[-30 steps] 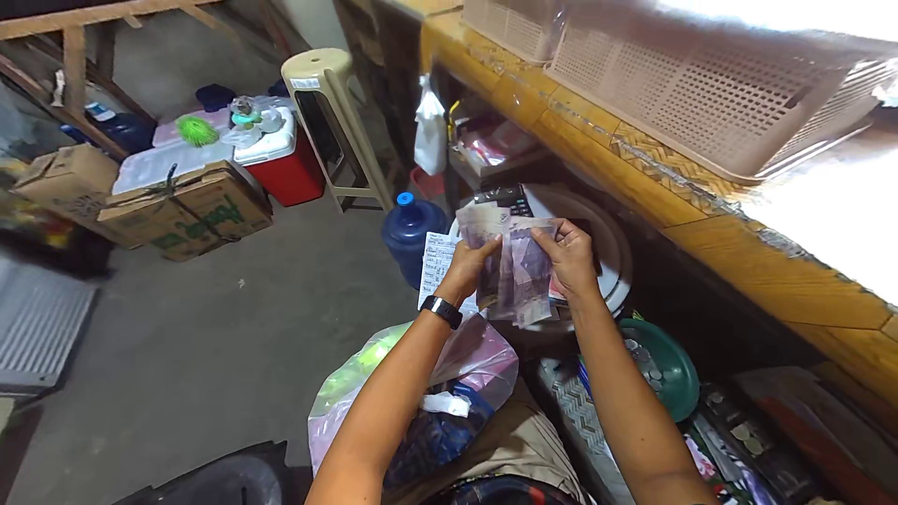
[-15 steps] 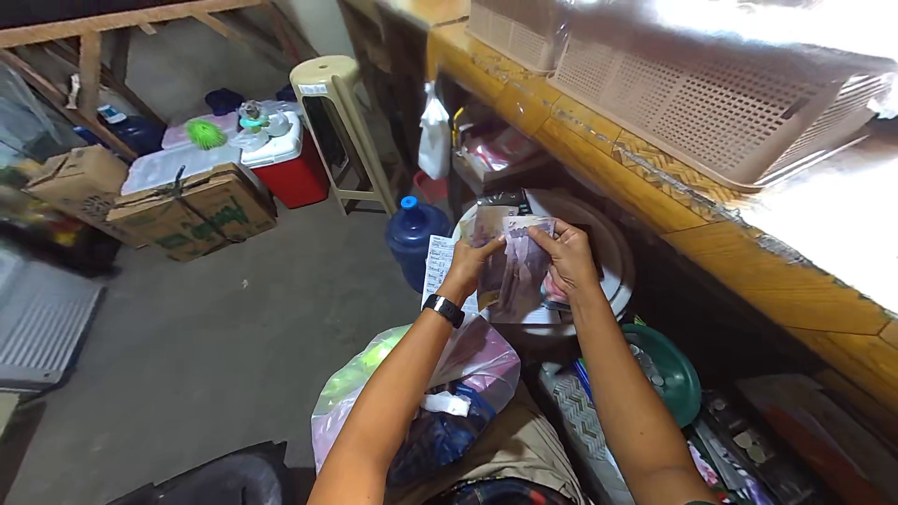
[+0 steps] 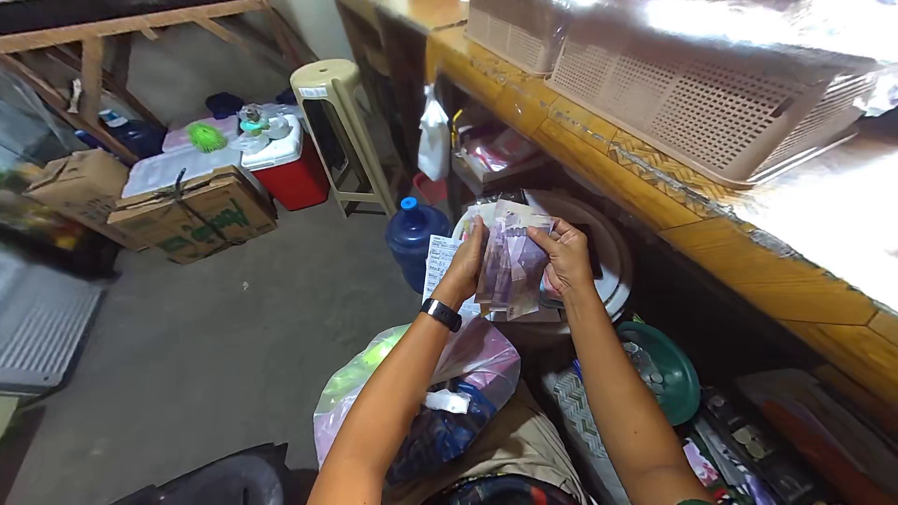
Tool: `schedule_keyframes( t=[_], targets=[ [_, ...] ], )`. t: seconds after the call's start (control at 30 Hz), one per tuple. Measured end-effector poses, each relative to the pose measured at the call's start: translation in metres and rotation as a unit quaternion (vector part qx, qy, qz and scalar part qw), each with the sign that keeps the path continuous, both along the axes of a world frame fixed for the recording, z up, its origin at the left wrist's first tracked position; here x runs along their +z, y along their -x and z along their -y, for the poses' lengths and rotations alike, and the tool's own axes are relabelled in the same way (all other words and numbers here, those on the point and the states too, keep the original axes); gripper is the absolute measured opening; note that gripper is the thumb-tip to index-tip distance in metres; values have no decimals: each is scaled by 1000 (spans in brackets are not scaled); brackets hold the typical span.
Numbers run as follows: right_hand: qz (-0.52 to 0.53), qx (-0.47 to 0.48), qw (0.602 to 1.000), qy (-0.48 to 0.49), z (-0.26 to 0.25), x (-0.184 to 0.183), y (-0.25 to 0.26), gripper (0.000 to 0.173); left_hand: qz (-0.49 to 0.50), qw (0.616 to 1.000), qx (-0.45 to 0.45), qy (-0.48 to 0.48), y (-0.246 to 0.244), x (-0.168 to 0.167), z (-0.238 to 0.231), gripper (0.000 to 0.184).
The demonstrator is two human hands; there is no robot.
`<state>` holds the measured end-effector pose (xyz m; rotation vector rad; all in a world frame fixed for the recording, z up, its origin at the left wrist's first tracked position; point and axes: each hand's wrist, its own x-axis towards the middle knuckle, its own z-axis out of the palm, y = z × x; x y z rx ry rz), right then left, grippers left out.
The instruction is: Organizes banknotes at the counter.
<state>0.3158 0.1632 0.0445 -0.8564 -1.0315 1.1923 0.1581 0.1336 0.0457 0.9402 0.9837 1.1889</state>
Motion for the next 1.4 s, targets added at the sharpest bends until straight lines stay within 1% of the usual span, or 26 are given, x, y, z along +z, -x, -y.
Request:
schedule_keyframes(
  t=[0.03, 0.07, 0.1, 0.13, 0.17, 0.27, 0.4, 0.5, 0.53, 0.57, 0.6, 0.7, 0.77, 0.83, 0.9, 0.93, 1.1, 1.17, 1.27, 1.3, 1.37, 1.4],
  targets=[
    [3, -2, 1000, -2, -2, -3, -1, 17, 6, 1000, -10, -12, 3, -4, -3, 63],
    [5, -2, 1000, -4, -3, -5, -2, 16, 6, 1000, -10, -22, 5, -5, -3, 50],
    [5, -3, 1000, -4, -5, -7, -2, 15, 6, 1000, 1, -22, 5, -4, -2, 33],
    [4, -4, 1000, -3, -5, -8, -2, 15, 8, 1000, 13, -17, 5, -3, -1, 22],
    [5, -6, 1000, 0, -6, -8, -2, 14, 8, 1000, 21, -11, 5, -3, -1, 18],
    [17, -23, 1000, -6, -9, -14, -3, 6, -10, 1000, 29, -4, 7, -5, -2, 19],
    [4, -40, 999, -6, -10, -23, -9, 11, -30, 999, 36, 20, 6, -2, -2, 26],
    [-16, -34, 999, 13, -3, -20, -9, 17, -16, 999, 9, 40, 3, 2, 0, 41],
    [-8, -26, 999, 22, 0, -18, -9, 19, -12, 999, -12, 39, 3, 2, 1, 48],
    [-5, -23, 999, 29, 2, -17, -9, 19, -12, 999, -31, 37, 3, 3, 2, 52],
    [-6, -23, 999, 36, 3, -17, -8, 19, -12, 999, -37, 32, 1, 4, 3, 47],
    [-20, -27, 999, 43, 3, -19, -6, 18, -11, 999, -18, 34, -3, 9, 8, 22],
    [-29, -28, 998, 43, 2, -20, -5, 17, -17, 999, -3, 37, -4, 9, 8, 15],
    [-35, -30, 998, 46, 2, -21, -6, 17, -20, 999, 4, 37, -3, 8, 7, 21],
    [-32, -30, 998, 47, 0, -22, -6, 17, -16, 999, 7, 43, -2, 6, 5, 34],
    [-33, -33, 998, 44, -2, -23, -6, 17, -5, 999, 10, 42, -1, 4, 2, 35],
    [-63, -42, 996, 38, -5, -25, -4, 17, 3, 998, 49, 37, -4, -3, -4, 18],
    [-77, -28, 995, 48, -4, -24, -3, 18, 5, 997, 70, 44, -6, -5, -6, 16],
    [-75, -10, 994, 74, 0, -21, -1, 19, 18, 995, 85, 55, -8, -6, -5, 16],
    [-81, -18, 994, 73, -1, -21, 1, 18, 10, 995, 79, 51, -7, -3, -2, 21],
    [-88, -32, 993, 66, -4, -23, 3, 18, -13, 998, 52, 27, -4, 0, 2, 35],
    [-88, -34, 994, 62, -5, -24, 3, 18, -8, 999, 49, 10, -3, -3, -2, 33]
  ],
)
